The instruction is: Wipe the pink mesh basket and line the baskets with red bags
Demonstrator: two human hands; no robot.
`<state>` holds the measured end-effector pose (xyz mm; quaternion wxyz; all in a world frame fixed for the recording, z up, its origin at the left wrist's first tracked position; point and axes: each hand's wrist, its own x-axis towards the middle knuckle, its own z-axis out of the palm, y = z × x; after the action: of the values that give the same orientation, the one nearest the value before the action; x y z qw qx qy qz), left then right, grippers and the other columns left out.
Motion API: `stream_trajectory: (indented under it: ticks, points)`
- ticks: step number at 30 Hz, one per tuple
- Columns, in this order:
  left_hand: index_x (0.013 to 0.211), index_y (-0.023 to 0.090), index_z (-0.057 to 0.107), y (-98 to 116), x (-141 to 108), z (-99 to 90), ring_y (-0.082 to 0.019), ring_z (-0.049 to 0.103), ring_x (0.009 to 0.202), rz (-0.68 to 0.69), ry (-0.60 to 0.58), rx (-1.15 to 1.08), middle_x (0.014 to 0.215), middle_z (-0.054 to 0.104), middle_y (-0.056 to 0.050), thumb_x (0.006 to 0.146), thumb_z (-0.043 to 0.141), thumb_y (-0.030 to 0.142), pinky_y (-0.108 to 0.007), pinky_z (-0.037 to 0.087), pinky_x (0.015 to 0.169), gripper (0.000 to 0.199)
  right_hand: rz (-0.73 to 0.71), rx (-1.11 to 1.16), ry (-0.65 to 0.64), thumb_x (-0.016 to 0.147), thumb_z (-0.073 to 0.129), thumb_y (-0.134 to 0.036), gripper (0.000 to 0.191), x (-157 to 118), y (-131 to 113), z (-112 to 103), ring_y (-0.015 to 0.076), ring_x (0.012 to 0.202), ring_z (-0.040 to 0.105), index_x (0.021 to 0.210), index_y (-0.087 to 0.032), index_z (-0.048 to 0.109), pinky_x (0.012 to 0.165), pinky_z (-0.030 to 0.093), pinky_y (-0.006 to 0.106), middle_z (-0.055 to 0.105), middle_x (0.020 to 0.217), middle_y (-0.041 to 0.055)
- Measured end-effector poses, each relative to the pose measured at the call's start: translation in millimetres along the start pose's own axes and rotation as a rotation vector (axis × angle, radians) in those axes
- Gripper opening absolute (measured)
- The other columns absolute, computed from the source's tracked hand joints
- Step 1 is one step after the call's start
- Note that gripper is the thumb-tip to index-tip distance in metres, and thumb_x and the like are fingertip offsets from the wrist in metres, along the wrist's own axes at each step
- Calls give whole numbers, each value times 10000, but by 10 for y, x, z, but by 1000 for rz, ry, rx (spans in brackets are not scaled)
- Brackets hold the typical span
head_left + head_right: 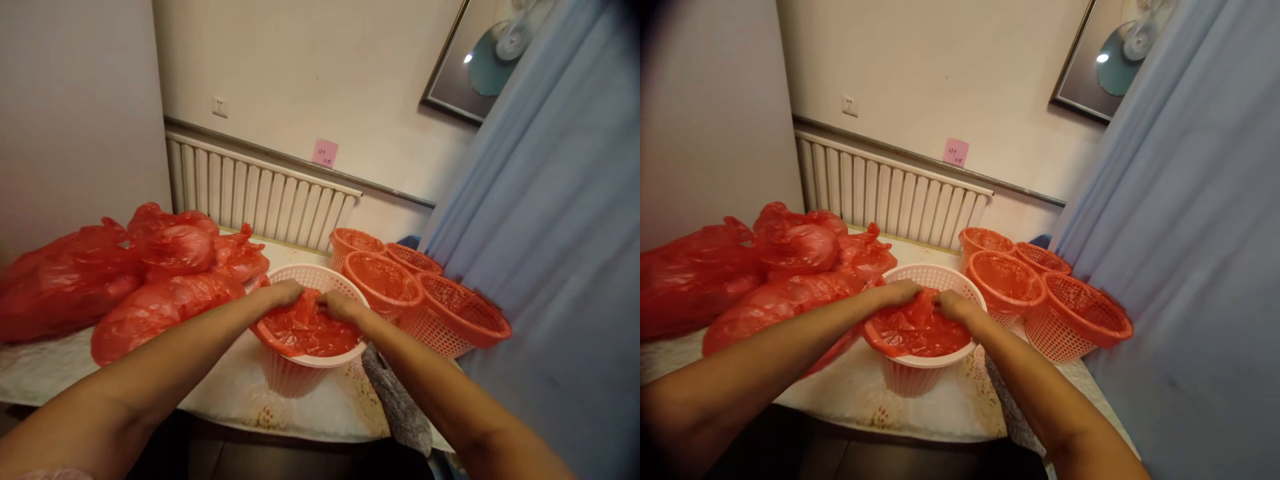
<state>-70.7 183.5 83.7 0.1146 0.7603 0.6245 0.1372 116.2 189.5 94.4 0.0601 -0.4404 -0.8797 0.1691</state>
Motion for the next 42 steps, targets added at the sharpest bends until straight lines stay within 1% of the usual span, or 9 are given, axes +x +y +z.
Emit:
stream_trajectory:
  ticks: [4,6,9,14,17,21,30,38,42]
  points:
    - [845,151,660,-190,84,-307,-152,632,754,21,-18,-24,788,677,3,892,546,235,-231,484,678,150,71,51,105,852,540,-230,165,24,230,-417,69,510,445,730,-149,616,541,372,190,527,573,-62]
    - [871,153,653,-267,117,-448,-142,634,737,5,33,-24,792,685,-9,918,460,252,-216,465,649,222,122,52,199,870,479,-282,218,16,352,-544,78,501,428,754,-152,610,522,346,193,509,563,-61]
    - [880,156,657,-328,149,-554,-156,649,792,-17,83,11,843,701,-32,929,423,303,-218,468,678,281,207,-1,315,894,421,-296,279,43,480,-566,104,575,494,775,-142,620,560,365,201,560,620,-26]
    - [1029,166,663,-308,183,-468,-257,630,1046,-124,169,126,1103,679,-146,951,365,328,-322,476,835,348,347,-165,419,938,403,-301,321,163,486,-349,180,837,621,929,-140,681,700,415,248,690,897,107]
    - [1093,168,661,-265,186,-392,-305,639,1056,-195,157,176,1105,678,-196,946,363,342,-375,492,825,374,387,-245,395,938,441,-303,300,177,446,-232,220,914,653,980,-150,697,738,433,275,703,978,159]
    - [1093,191,673,-227,127,-404,-304,642,1068,-196,126,205,1106,690,-187,938,394,366,-383,498,849,365,401,-310,365,955,439,-320,307,112,404,-198,219,960,664,1003,-168,702,768,442,268,709,1014,161]
    - [1150,156,605,-313,-90,-511,-329,637,1071,-215,179,184,1132,663,-214,975,247,413,-453,492,861,474,371,-312,411,984,379,-373,360,18,293,-340,231,982,646,1075,-178,667,777,430,288,702,1036,147]
    - [962,149,634,-624,357,-462,-268,614,1105,-105,112,12,1120,679,-171,943,331,427,-373,443,957,411,417,-217,411,980,399,-346,344,311,498,-371,222,982,646,1023,-153,680,782,436,289,704,1035,139]
    - [807,150,624,-741,559,-402,-264,644,990,-55,96,-189,983,705,-150,893,405,402,-358,467,902,345,412,-161,371,982,447,-332,294,455,663,-369,191,931,650,994,-139,669,814,478,315,696,982,97]
